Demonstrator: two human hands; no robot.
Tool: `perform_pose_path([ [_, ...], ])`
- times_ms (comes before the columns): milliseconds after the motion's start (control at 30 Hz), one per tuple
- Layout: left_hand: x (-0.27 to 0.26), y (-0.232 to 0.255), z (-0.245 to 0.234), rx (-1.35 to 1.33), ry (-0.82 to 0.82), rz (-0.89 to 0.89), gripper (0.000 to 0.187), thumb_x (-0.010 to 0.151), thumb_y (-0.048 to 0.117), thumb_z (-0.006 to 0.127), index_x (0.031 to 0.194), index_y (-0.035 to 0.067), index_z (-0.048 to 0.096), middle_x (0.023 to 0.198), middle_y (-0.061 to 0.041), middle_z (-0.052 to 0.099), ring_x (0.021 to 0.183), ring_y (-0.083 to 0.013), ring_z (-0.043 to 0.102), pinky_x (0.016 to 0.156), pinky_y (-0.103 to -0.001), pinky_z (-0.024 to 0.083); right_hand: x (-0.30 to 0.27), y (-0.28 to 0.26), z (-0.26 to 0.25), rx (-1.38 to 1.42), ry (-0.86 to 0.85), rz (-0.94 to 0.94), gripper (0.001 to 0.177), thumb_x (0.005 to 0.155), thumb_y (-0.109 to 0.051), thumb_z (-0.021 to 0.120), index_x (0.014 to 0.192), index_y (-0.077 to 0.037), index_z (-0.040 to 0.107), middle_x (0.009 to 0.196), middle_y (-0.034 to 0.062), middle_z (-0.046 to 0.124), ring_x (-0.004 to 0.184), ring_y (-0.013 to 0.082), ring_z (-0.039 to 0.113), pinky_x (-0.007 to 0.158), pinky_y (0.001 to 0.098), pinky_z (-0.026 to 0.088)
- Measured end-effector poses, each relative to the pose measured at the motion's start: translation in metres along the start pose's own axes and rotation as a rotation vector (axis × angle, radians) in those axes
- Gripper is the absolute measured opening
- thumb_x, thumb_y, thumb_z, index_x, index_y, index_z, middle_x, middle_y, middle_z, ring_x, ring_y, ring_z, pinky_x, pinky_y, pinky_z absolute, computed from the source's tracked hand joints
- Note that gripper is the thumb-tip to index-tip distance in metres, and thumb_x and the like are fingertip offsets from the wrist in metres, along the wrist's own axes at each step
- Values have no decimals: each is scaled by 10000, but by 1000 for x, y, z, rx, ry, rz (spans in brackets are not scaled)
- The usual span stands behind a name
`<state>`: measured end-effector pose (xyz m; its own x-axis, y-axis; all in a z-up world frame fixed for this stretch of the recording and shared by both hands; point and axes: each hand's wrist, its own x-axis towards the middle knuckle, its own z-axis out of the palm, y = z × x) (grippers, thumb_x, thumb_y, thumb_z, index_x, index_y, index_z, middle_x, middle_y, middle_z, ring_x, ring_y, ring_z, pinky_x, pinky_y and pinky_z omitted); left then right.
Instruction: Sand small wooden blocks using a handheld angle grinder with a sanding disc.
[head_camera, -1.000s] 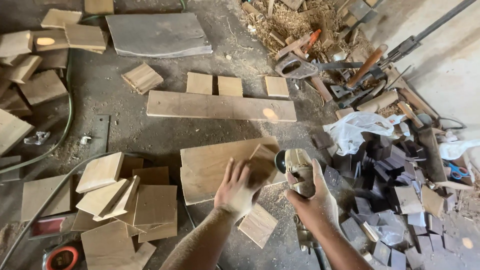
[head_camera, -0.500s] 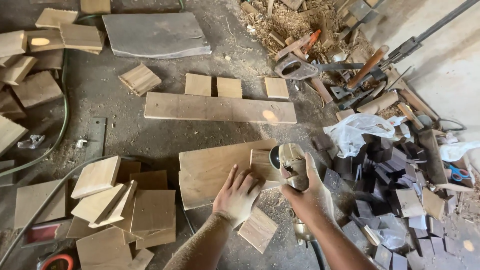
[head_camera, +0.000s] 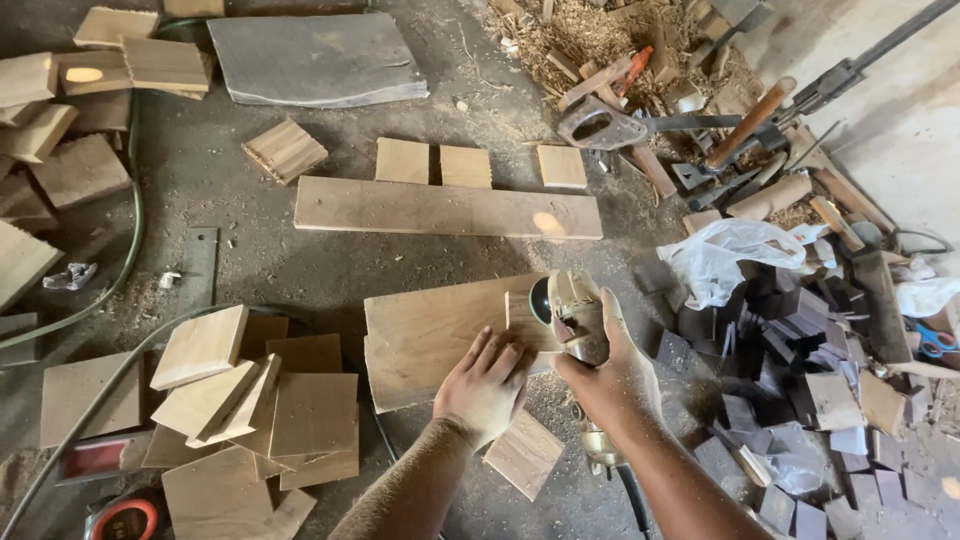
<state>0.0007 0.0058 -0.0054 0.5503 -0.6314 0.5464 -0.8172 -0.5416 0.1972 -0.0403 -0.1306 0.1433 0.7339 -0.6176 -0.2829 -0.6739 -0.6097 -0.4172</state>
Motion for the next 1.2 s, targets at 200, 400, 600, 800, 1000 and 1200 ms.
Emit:
perform_pose_path([
  [200, 7, -6, 2, -9, 319, 80, 217, 874, 214, 605, 1024, 122, 732, 1047, -74, 647, 1083, -289, 675, 1115, -489, 481, -12, -31, 2, 22, -12, 83, 1009, 722, -429, 773, 1613, -463, 301, 1310, 244, 670, 1253, 445, 623, 1060, 553, 506],
  [400, 10, -6, -8, 4, 321, 79, 157, 884, 220, 621, 910, 103, 723, 1015, -71, 651, 1048, -287, 683, 1110, -468, 496, -3, -29, 13, 30, -22, 53, 997, 729, -419, 756, 1614, -447, 298, 1333, 258, 655, 1261, 462, 615, 1050, 554, 504],
  [600, 9, -8, -1, -2, 326, 94, 166, 905, 229, 611, 873, 110, 722, 1024, -63, 649, 1056, -281, 680, 1097, -459, 499, 3, -18, 20, -28, -36, 50, 988, 702, -461, 755, 1587, -496, 315, 1299, 211, 688, 1240, 425, 639, 1054, 527, 514],
  [800, 10, -5, -3, 12, 353, 81, 193, 893, 216, 584, 976, 114, 727, 1015, -64, 635, 1030, -276, 685, 1091, -453, 508, -1, -10, 10, 20, -9, 55, 982, 715, -404, 776, 1601, -424, 354, 1290, 260, 679, 1242, 460, 632, 1055, 552, 503],
  [1000, 8, -5, 0, 11, 336, 78, 222, 851, 197, 599, 1016, 115, 725, 1020, -61, 639, 1041, -267, 678, 1102, -467, 491, -8, -15, -3, -3, -29, 98, 985, 713, -452, 752, 1596, -484, 317, 1311, 240, 672, 1269, 437, 614, 1084, 529, 497],
  [1200, 8, -5, 1, -11, 319, 83, 248, 813, 207, 628, 1025, 113, 715, 1051, -65, 631, 1071, -275, 661, 1126, -490, 470, -12, -5, -10, 8, -12, 159, 993, 709, -461, 763, 1595, -484, 317, 1291, 243, 684, 1266, 424, 617, 1078, 529, 502],
])
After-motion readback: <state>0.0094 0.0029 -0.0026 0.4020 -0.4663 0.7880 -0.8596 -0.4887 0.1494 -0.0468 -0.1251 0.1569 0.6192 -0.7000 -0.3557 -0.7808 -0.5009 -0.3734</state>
